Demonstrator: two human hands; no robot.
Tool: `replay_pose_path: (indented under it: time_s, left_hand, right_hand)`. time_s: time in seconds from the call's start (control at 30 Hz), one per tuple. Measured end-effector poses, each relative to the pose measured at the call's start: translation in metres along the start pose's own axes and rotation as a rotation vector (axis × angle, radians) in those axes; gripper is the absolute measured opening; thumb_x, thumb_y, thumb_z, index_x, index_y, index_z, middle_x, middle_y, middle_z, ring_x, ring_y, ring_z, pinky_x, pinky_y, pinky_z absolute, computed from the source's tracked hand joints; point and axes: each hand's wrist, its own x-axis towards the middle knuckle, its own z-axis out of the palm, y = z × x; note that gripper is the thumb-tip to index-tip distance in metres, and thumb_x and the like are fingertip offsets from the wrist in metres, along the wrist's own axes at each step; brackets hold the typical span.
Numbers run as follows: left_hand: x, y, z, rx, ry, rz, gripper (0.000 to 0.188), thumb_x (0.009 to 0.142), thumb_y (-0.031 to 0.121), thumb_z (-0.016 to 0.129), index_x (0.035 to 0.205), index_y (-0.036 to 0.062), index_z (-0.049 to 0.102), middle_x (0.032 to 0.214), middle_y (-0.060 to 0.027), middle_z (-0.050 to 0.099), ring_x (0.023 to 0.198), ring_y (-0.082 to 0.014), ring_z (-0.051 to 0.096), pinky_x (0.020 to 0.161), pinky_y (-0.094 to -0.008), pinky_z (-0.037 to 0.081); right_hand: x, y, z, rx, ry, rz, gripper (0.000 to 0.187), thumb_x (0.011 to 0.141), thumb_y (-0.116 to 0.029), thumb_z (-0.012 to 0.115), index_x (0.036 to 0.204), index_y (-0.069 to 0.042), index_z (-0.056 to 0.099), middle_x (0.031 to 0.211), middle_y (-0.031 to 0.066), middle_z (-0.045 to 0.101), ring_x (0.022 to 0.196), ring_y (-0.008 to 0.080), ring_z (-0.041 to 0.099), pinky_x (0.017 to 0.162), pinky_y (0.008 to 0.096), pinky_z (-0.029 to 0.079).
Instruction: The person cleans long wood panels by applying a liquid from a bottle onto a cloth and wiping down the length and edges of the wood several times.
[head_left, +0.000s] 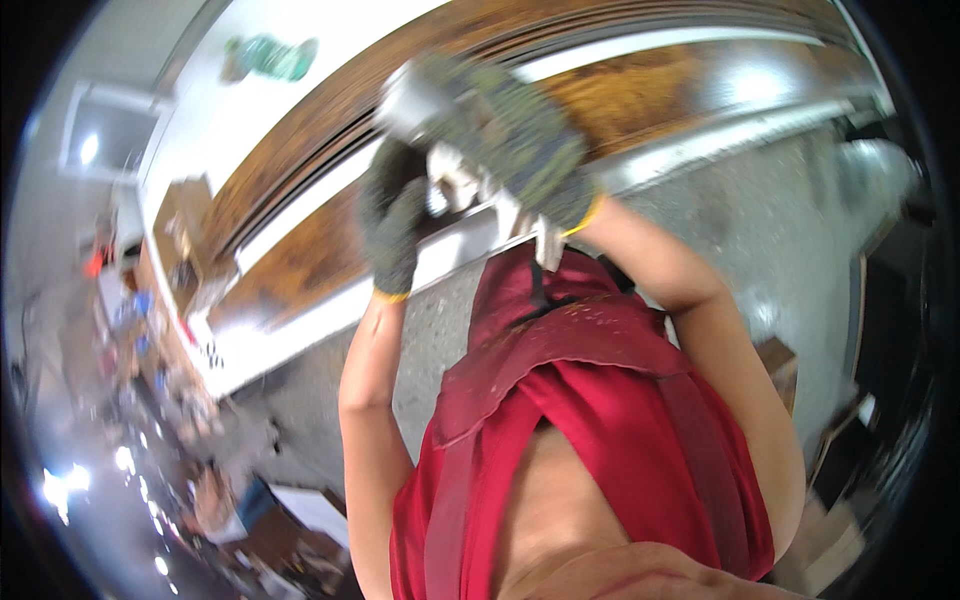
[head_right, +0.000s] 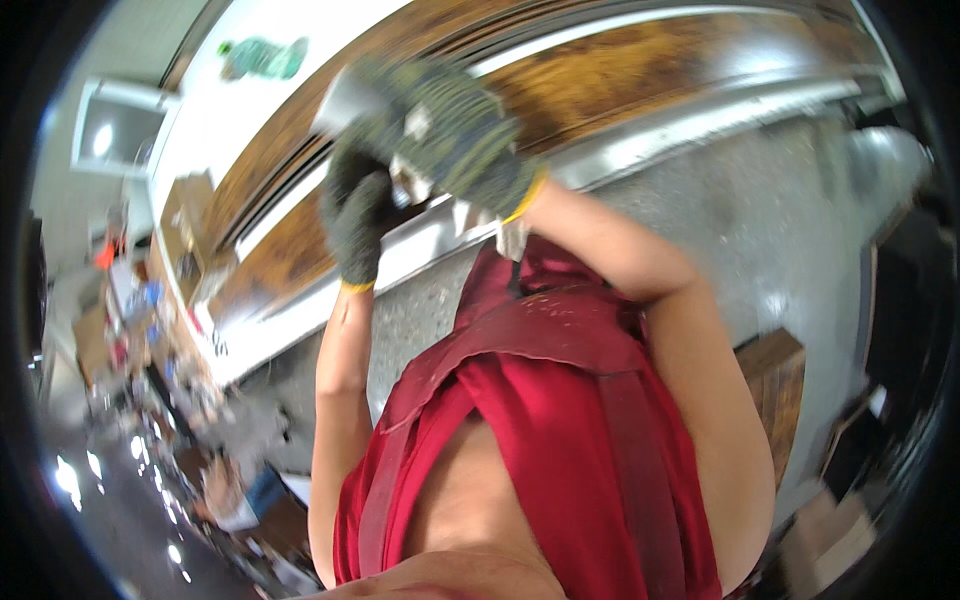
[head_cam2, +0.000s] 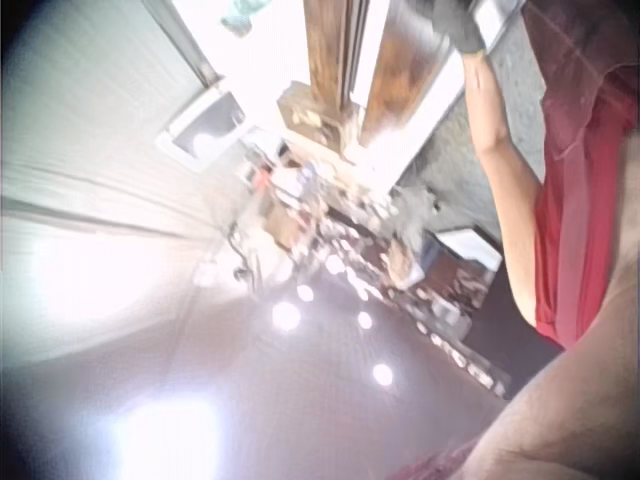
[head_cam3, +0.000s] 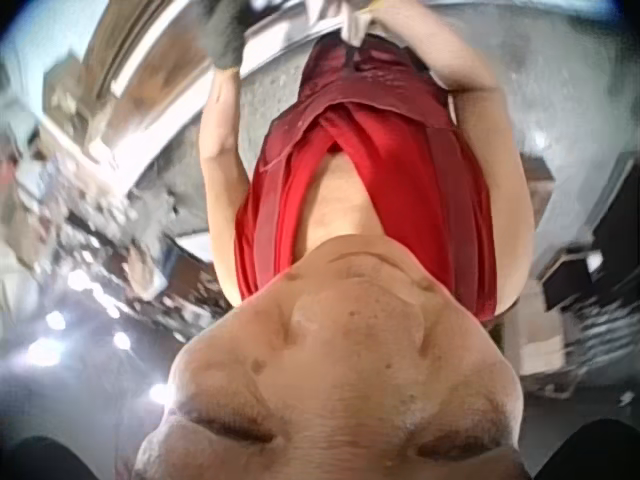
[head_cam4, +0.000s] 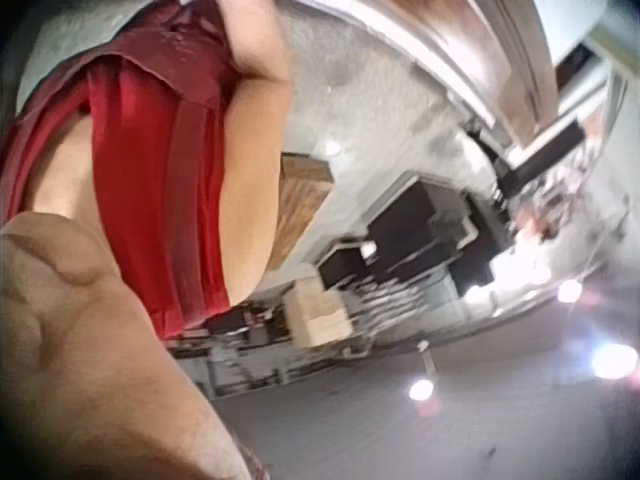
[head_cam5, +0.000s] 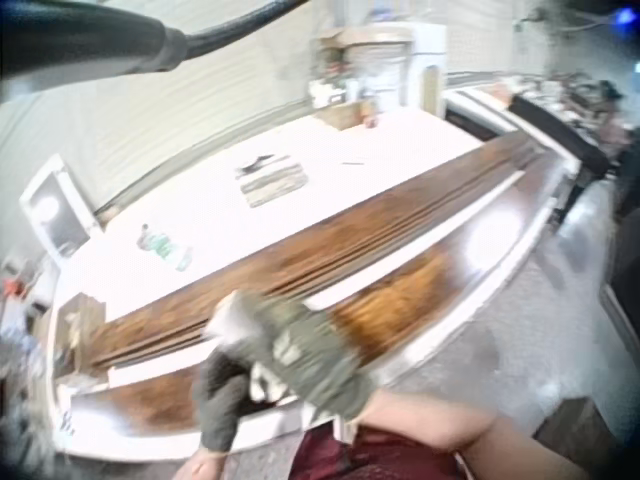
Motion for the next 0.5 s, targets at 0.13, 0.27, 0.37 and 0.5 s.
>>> replay_pose_path:
  time_s: [0.13,0.27,0.37,0.5]
  left_hand:
    - [-0.023,-0.007,-0.020,-0.194,-0.006,0.031,0.056,0.091,0.030,0.072,0.136,0.0044,0.049,0.126,-0.0093,0.061,0.113,-0.0214,0.061,0.089,-0.0353,0.054]
    - [-0.014,0.008,0.002,-0.386,0.180,-0.036,0.060,0.085,0.024,0.077,0.133,0.0009,0.049,0.116,-0.0080,0.062,0.101,-0.0186,0.062,0.084,-0.0329,0.056]
    - [-0.013,0.017,-0.021,-0.193,0.229,-0.111,0.056,0.085,0.021,0.077,0.130,-0.0002,0.051,0.115,-0.0097,0.062,0.103,-0.0201,0.060,0.086,-0.0362,0.055]
    - [0.012,0.013,-0.048,0.051,0.139,0.001,0.057,0.082,0.016,0.080,0.130,0.0005,0.053,0.117,-0.0118,0.062,0.107,-0.0222,0.059,0.093,-0.0350,0.050]
  right_hand:
    - [0.001,-0.039,0.030,0.163,-0.101,0.179,0.055,0.090,-0.040,0.063,0.134,-0.007,0.058,0.118,0.0166,0.065,0.108,0.0344,0.060,0.099,0.0466,0.043]
    - [-0.009,-0.036,0.044,0.100,-0.077,0.064,0.055,0.089,-0.042,0.063,0.134,-0.010,0.059,0.123,0.0145,0.064,0.110,0.0335,0.059,0.101,0.0483,0.042]
    - [-0.006,-0.036,0.035,-0.286,-0.256,0.022,0.060,0.092,-0.053,0.056,0.135,-0.011,0.059,0.138,0.0142,0.056,0.128,0.0345,0.049,0.109,0.0514,0.034]
    - [-0.025,0.005,0.040,-0.491,-0.350,0.129,0.062,0.093,-0.058,0.051,0.128,-0.008,0.063,0.138,0.0165,0.056,0.132,0.0363,0.046,0.112,0.0533,0.030]
